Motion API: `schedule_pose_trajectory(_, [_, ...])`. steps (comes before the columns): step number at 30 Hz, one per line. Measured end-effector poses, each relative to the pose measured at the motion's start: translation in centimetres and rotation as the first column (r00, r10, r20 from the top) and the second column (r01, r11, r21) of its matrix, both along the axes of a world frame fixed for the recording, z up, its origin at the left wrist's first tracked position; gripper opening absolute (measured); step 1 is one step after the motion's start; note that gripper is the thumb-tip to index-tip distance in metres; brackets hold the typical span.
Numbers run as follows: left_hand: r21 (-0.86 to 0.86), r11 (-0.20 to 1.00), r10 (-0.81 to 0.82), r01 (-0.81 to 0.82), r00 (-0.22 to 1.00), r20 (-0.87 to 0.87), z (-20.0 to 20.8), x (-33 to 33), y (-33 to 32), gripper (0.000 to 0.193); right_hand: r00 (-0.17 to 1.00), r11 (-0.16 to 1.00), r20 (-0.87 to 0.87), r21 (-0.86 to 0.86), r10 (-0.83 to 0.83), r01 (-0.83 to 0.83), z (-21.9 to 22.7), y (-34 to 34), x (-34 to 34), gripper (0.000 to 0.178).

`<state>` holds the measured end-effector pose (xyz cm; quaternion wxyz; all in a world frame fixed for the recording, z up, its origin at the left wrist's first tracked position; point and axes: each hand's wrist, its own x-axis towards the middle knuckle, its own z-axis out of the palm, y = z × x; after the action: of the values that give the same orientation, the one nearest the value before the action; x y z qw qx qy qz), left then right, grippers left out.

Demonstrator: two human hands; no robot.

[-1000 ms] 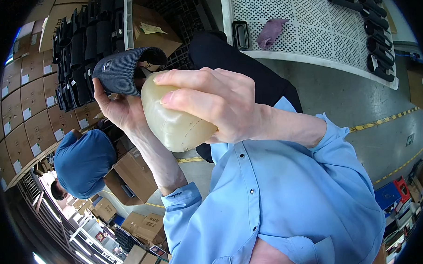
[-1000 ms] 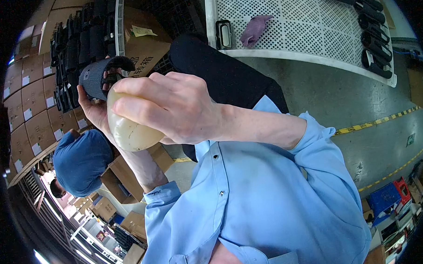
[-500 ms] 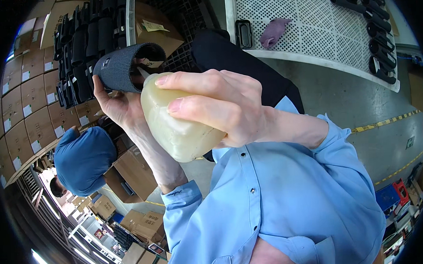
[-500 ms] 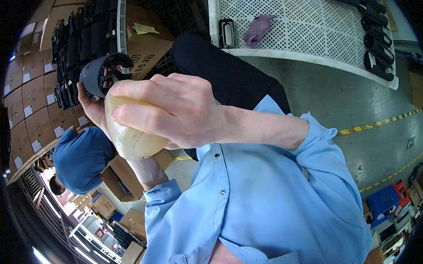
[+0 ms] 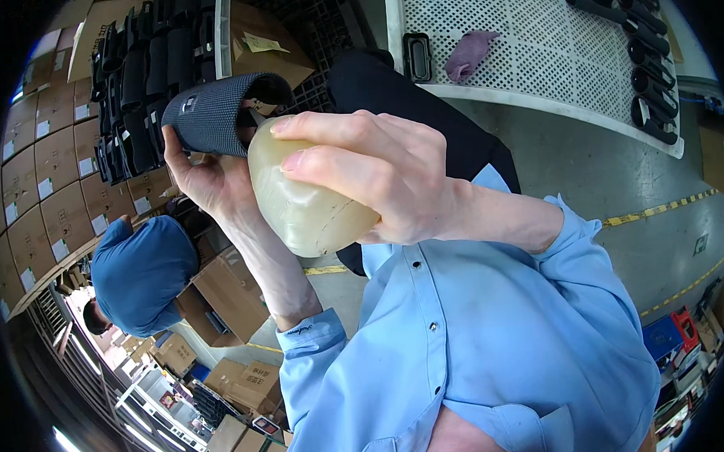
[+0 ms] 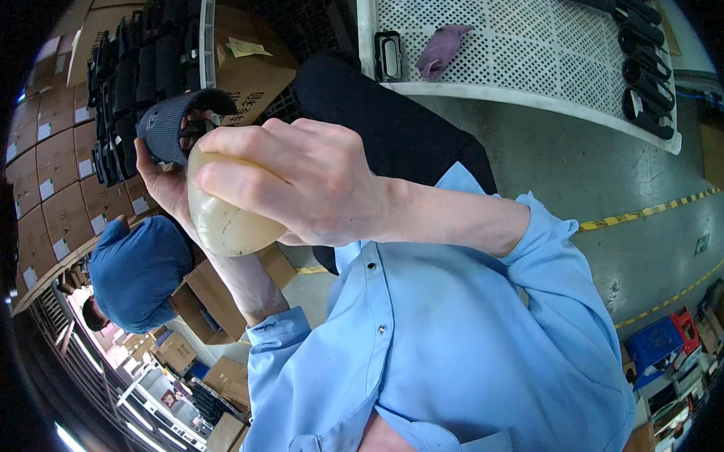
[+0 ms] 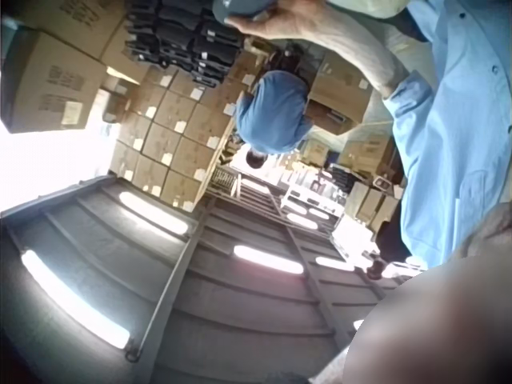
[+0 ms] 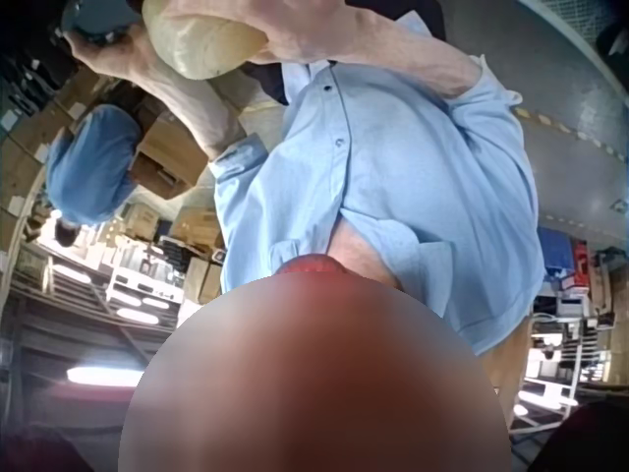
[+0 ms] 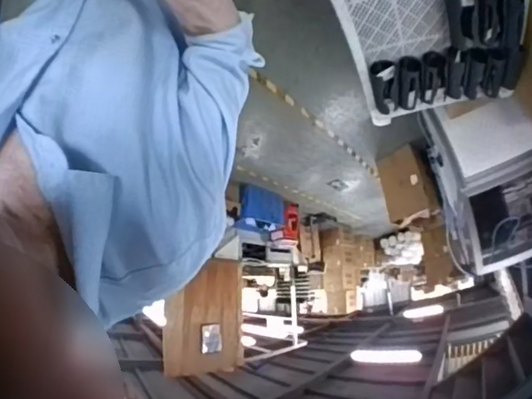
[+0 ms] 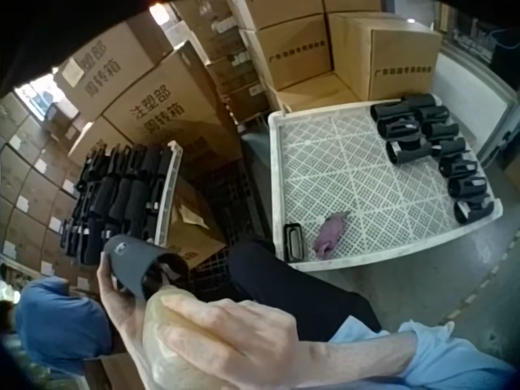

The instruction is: The person applies a liquid from a squeeze bottle onto black plastic components and then wipes or inspects them.

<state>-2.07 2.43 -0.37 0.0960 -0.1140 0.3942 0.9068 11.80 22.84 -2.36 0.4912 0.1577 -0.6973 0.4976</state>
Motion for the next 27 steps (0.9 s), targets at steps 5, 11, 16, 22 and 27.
schedule_pose_trajectory(5, [0.012,1.000,-0.003,0.002,1.000,0.031,0.2,0.1,-0.1,0.049,1.000,0.999,0.011,0.033,0.001,-0.001,0.0,0.3,0.0,0.048])
schedule_pose_trajectory(11, [0.122,0.992,-0.006,-0.004,0.996,0.085,1.1,-0.7,-0.8,0.052,0.998,0.994,0.020,-0.099,0.052,-0.050,0.3,0.8,1.1,0.045])
schedule_pose_trajectory(16, [0.133,0.990,0.029,-0.043,0.995,0.099,1.3,-0.7,0.2,0.053,0.949,0.865,-0.178,-0.393,0.260,-0.310,1.1,1.9,1.5,0.050])
schedule_pose_trajectory(22, [0.199,0.980,-0.007,-0.012,0.996,0.094,2.0,-0.5,0.7,0.056,0.859,0.196,-0.052,-0.965,0.509,-0.175,1.5,7.1,3.8,0.051])
schedule_pose_trajectory(27, [0.283,0.941,-0.208,0.184,0.976,0.057,0.7,-2.8,-0.7,0.073,0.812,0.297,0.100,-0.950,0.575,-0.094,0.7,8.0,3.6,0.055])
